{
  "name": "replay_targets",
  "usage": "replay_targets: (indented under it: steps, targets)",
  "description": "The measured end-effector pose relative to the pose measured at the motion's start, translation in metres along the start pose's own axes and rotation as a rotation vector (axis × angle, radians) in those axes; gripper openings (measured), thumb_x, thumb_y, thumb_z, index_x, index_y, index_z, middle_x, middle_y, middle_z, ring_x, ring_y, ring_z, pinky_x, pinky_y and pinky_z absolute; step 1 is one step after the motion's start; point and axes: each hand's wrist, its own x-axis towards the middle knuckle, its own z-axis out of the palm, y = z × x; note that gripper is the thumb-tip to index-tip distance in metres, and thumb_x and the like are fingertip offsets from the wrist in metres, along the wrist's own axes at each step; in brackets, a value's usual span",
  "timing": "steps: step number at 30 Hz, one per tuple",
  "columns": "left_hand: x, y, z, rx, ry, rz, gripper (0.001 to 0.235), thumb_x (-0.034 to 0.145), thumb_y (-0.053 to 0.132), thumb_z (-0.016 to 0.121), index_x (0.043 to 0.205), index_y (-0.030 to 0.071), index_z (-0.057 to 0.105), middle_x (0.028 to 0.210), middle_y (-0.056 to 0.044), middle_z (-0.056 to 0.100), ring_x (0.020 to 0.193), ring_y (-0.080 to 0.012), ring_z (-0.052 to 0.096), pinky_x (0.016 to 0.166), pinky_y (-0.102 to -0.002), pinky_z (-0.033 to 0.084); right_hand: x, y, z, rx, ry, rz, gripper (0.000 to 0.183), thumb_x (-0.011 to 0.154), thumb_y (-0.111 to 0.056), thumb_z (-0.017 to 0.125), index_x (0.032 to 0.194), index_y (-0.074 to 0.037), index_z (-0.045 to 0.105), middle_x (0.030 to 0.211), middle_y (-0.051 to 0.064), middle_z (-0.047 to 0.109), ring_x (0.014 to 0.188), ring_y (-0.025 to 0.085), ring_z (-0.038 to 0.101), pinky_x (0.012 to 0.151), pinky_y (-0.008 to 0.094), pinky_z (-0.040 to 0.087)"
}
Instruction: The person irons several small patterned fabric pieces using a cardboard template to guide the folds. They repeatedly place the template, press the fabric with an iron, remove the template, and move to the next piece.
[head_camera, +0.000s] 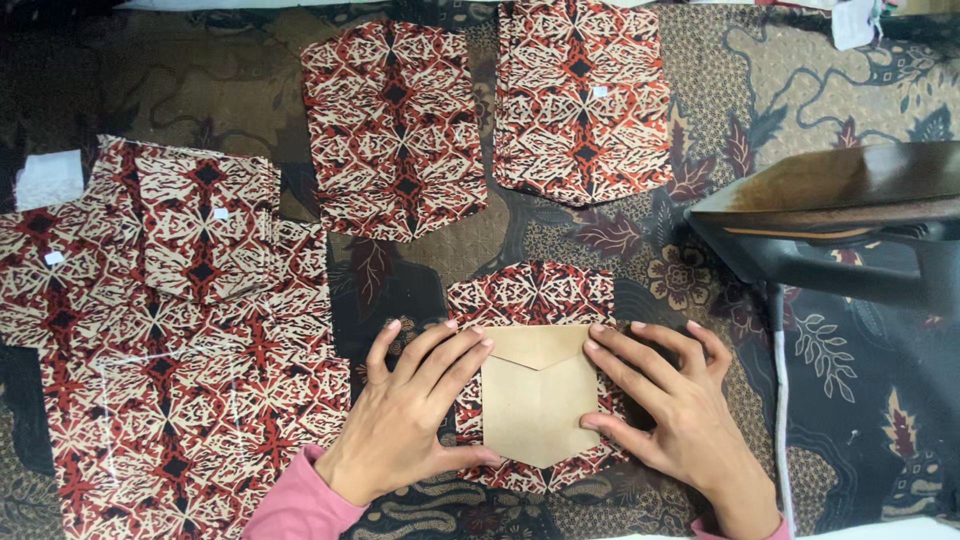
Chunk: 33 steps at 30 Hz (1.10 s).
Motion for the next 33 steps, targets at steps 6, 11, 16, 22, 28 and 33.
replay_targets:
  steps: [6, 11, 16, 22, 28, 33]
  targets:
    - [-0.0007, -0.0002, 0.0004, -0.010, -0.002, -0.001, 0.105, 0.072, 0.072, 0.074, 0.149, 0.007, 0.044, 0.147, -0.009, 0.049, 0.142, -0.0297, 0.037, 0.116, -0.061, 0.012, -0.0005, -0.0005, 0.0003, -0.005, -0.008, 0.019, 0.070, 0.075, -0.060, 0.072, 0.135, -0.024, 0.064, 0.139, -0.005, 0.061, 0.129, 0.022, 0.049, 0.115, 0.051, 0.021]
    - [-0.0004, -0.0006, 0.0002, -0.015, 0.006, 0.003, 0.104, 0.073, 0.072, 0.074, 0.149, 0.007, 0.044, 0.148, -0.010, 0.048, 0.143, -0.0299, 0.036, 0.116, -0.062, 0.011, -0.0006, -0.0006, 0.0011, -0.002, -0.002, 0.021, 0.070, 0.075, -0.060, 0.072, 0.134, -0.024, 0.064, 0.141, -0.004, 0.060, 0.129, 0.023, 0.049, 0.115, 0.051, 0.020]
    - [-0.0015, -0.0007, 0.0016, -0.015, -0.002, -0.001, 0.105, 0.073, 0.072, 0.074, 0.150, 0.008, 0.043, 0.149, -0.008, 0.048, 0.143, -0.0286, 0.036, 0.117, -0.062, 0.010, -0.0005, -0.0007, 0.0012, -0.012, -0.010, 0.024, 0.070, 0.074, -0.060, 0.072, 0.133, -0.023, 0.065, 0.142, -0.007, 0.060, 0.128, 0.022, 0.049, 0.115, 0.051, 0.018]
    - [-0.0021, -0.0009, 0.0018, -0.005, -0.002, 0.001, 0.107, 0.072, 0.073, 0.073, 0.151, 0.008, 0.042, 0.151, -0.007, 0.048, 0.143, -0.0277, 0.036, 0.117, -0.062, 0.010, -0.0001, -0.0019, 0.0001, -0.017, -0.001, 0.019, 0.069, 0.074, -0.060, 0.072, 0.132, -0.023, 0.065, 0.140, -0.008, 0.061, 0.127, 0.022, 0.050, 0.115, 0.052, 0.018]
    - [-0.0026, -0.0014, 0.0023, 0.009, 0.001, 0.004, 0.107, 0.073, 0.074, 0.072, 0.152, 0.009, 0.042, 0.151, -0.007, 0.048, 0.143, -0.0271, 0.037, 0.116, -0.061, 0.010, 0.0003, -0.0020, 0.0002, -0.018, -0.004, 0.022, 0.069, 0.075, -0.060, 0.072, 0.132, -0.023, 0.065, 0.140, -0.007, 0.061, 0.127, 0.022, 0.050, 0.115, 0.051, 0.018]
    - [-0.0028, -0.0014, 0.0027, 0.009, -0.003, -0.002, 0.106, 0.073, 0.074, 0.072, 0.151, 0.009, 0.042, 0.150, -0.007, 0.047, 0.143, -0.0277, 0.037, 0.116, -0.061, 0.011, 0.0006, -0.0023, -0.0001, -0.019, -0.005, 0.020, 0.069, 0.075, -0.060, 0.071, 0.133, -0.023, 0.065, 0.140, -0.006, 0.061, 0.128, 0.022, 0.050, 0.114, 0.051, 0.018]
